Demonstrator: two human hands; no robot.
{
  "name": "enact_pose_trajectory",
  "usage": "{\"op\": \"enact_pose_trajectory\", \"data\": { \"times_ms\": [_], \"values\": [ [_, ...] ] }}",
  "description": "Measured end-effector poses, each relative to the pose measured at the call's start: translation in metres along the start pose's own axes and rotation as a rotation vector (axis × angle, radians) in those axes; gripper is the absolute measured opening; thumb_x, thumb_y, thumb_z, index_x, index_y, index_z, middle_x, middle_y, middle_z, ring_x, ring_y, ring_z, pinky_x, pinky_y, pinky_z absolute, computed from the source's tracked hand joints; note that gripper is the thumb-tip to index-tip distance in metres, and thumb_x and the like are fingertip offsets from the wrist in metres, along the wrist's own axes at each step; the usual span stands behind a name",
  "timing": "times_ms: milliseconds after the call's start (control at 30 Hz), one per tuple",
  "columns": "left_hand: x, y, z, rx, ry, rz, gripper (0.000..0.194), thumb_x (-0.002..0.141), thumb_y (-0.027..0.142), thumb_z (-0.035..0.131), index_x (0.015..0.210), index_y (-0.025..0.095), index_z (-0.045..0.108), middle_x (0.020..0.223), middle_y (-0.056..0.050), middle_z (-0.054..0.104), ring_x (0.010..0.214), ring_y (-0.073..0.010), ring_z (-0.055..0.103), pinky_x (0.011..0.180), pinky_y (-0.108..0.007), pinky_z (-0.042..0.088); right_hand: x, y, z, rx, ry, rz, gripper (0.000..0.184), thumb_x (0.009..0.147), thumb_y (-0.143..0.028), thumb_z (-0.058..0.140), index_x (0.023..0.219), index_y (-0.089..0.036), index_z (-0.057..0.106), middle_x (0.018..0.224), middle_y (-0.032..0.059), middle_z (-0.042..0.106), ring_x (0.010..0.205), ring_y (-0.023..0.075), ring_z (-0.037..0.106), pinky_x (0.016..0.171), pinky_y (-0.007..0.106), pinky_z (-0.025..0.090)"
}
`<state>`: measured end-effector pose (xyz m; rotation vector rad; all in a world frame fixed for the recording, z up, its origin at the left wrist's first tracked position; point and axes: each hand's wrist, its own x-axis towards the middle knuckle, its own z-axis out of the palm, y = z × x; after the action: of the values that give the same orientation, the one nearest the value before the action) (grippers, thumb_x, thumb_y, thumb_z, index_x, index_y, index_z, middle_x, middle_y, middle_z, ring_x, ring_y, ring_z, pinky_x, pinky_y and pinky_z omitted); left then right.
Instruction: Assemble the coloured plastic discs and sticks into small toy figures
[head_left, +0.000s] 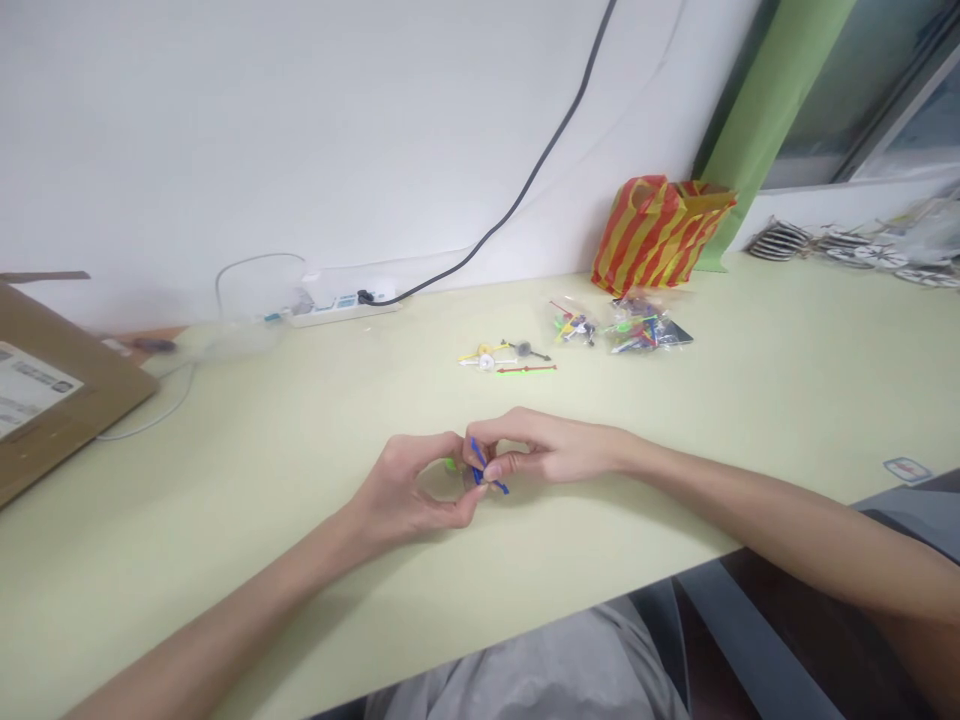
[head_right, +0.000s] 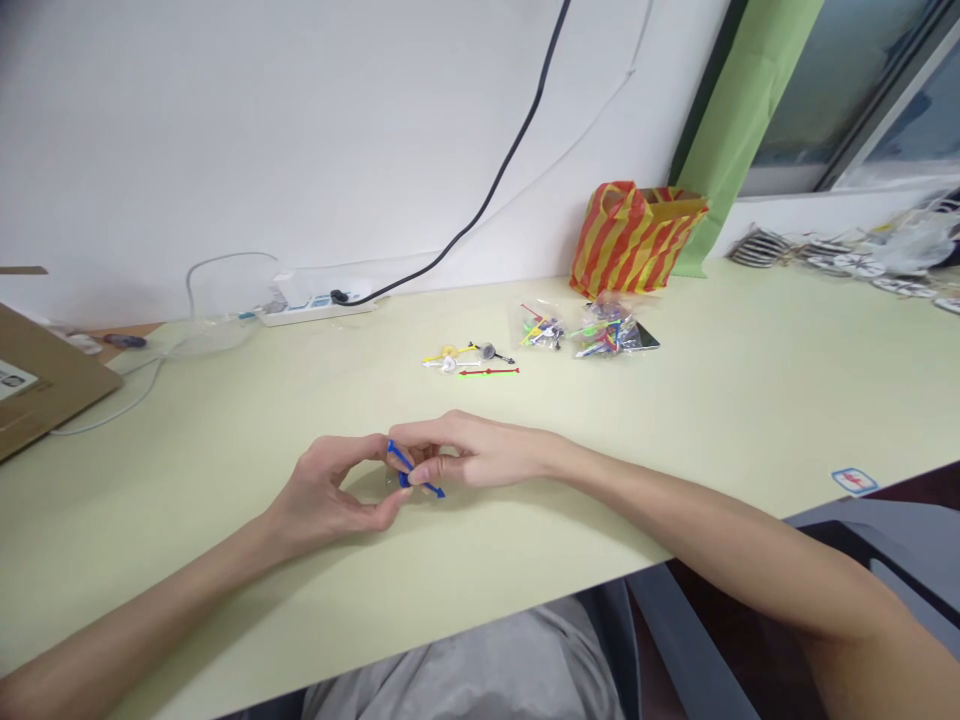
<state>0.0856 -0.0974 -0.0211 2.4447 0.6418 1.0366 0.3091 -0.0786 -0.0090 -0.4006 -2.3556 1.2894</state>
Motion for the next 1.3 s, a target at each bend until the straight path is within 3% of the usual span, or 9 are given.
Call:
{"op": "enact_pose_trajectory", "data": {
  "times_ms": [133, 233, 300, 367, 433, 533, 667, 1100, 1300],
  "values": [
    [-0.003, -0.003, -0.007, 0.009, -0.01, 0.007, 0.014, 0.077, 0.009, 0.063, 0.087, 0.017, 0.068, 0.072, 0.003, 0.071, 0.06, -0.0086, 0.064, 0.063, -0.017, 0.053, -0.004, 0.002, -0.005, 0.107, 0.001, 0.011, 0.02, 0.102, -0.035, 0.055, 0.09, -0.018, 0.053, 0.086, 0.0022, 0.06, 0.083, 0.0163, 0.056, 0.08, 0.03, 0.044],
    [-0.006, -0.013, -0.019, 0.105, 0.039, -0.041, 0.008, 0.082, 0.013, 0.067, 0.087, 0.018, 0.067, 0.074, 0.003, 0.072, 0.061, -0.0091, 0.065, 0.064, -0.018, 0.053, -0.009, 0.004, -0.016, 0.085, 0.153, 0.001, 0.023, 0.103, -0.039, 0.055, 0.091, -0.019, 0.051, 0.087, 0.0032, 0.061, 0.081, 0.0165, 0.059, 0.079, 0.03, 0.046],
    [-0.008, -0.023, -0.026, 0.199, 0.094, -0.069, 0.005, 0.086, 0.017, 0.067, 0.09, 0.02, 0.067, 0.075, 0.003, 0.071, 0.063, -0.0096, 0.066, 0.064, -0.019, 0.053, -0.012, 0.012, -0.027, -0.115, 0.309, 0.003, 0.018, 0.104, -0.035, 0.053, 0.093, -0.02, 0.052, 0.085, 0.0028, 0.061, 0.078, 0.0163, 0.058, 0.076, 0.03, 0.045],
    [-0.008, -0.032, -0.03, 0.288, 0.104, -0.036, 0.006, 0.088, 0.019, 0.067, 0.095, 0.02, 0.067, 0.079, 0.002, 0.072, 0.067, -0.0107, 0.067, 0.066, -0.02, 0.053, -0.016, 0.025, -0.038, -0.474, 0.403, 0.051, 0.01, 0.103, -0.026, 0.051, 0.1, -0.019, 0.058, 0.087, 0.0042, 0.062, 0.079, 0.0179, 0.058, 0.076, 0.031, 0.042],
    [-0.009, -0.041, -0.032, 0.342, 0.059, 0.03, 0.007, 0.09, 0.02, 0.066, 0.098, 0.02, 0.066, 0.083, 0.001, 0.072, 0.07, -0.0116, 0.068, 0.069, -0.022, 0.054, -0.02, 0.041, -0.049, -0.82, 0.386, 0.14, 0.017, 0.1, -0.018, 0.05, 0.11, -0.018, 0.064, 0.095, 0.0087, 0.066, 0.087, 0.0215, 0.059, 0.077, 0.032, 0.039],
    [-0.009, -0.049, -0.032, 0.379, 0.016, 0.083, 0.006, 0.093, 0.021, 0.065, 0.099, 0.02, 0.065, 0.081, 0.001, 0.07, 0.069, -0.0123, 0.067, 0.068, -0.024, 0.053, -0.023, 0.059, -0.06, -1.016, 0.31, 0.259, 0.022, 0.098, -0.014, 0.052, 0.111, -0.016, 0.07, 0.099, 0.0113, 0.068, 0.092, 0.0233, 0.061, 0.074, 0.031, 0.036],
    [-0.01, -0.051, -0.031, 0.408, 0.001, 0.103, 0.007, 0.094, 0.022, 0.064, 0.1, 0.02, 0.063, 0.081, 0.0, 0.069, 0.07, -0.0129, 0.065, 0.068, -0.025, 0.052, -0.022, 0.063, -0.062, -1.007, 0.321, 0.258, 0.018, 0.097, -0.012, 0.055, 0.1, -0.016, 0.072, 0.096, 0.0093, 0.067, 0.09, 0.021, 0.061, 0.072, 0.029, 0.036],
    [-0.011, -0.055, -0.03, 0.411, -0.024, 0.104, 0.008, 0.094, 0.021, 0.065, 0.101, 0.019, 0.062, 0.084, 0.0, 0.07, 0.071, -0.013, 0.065, 0.069, -0.026, 0.051, -0.021, 0.055, -0.054, -1.026, 0.258, 0.215, 0.016, 0.092, -0.008, 0.055, 0.091, -0.017, 0.068, 0.093, 0.0082, 0.065, 0.086, 0.0198, 0.058, 0.069, 0.029, 0.034],
    [-0.012, -0.055, -0.03, 0.41, -0.032, 0.098, 0.009, 0.094, 0.023, 0.065, 0.101, 0.019, 0.063, 0.086, -0.001, 0.072, 0.073, -0.0141, 0.067, 0.07, -0.027, 0.052, -0.02, 0.05, -0.053, -1.05, 0.352, 0.185, 0.019, 0.099, -0.013, 0.051, 0.093, -0.016, 0.07, 0.089, 0.0088, 0.066, 0.083, 0.0203, 0.058, 0.07, 0.03, 0.035]
  ]
}}
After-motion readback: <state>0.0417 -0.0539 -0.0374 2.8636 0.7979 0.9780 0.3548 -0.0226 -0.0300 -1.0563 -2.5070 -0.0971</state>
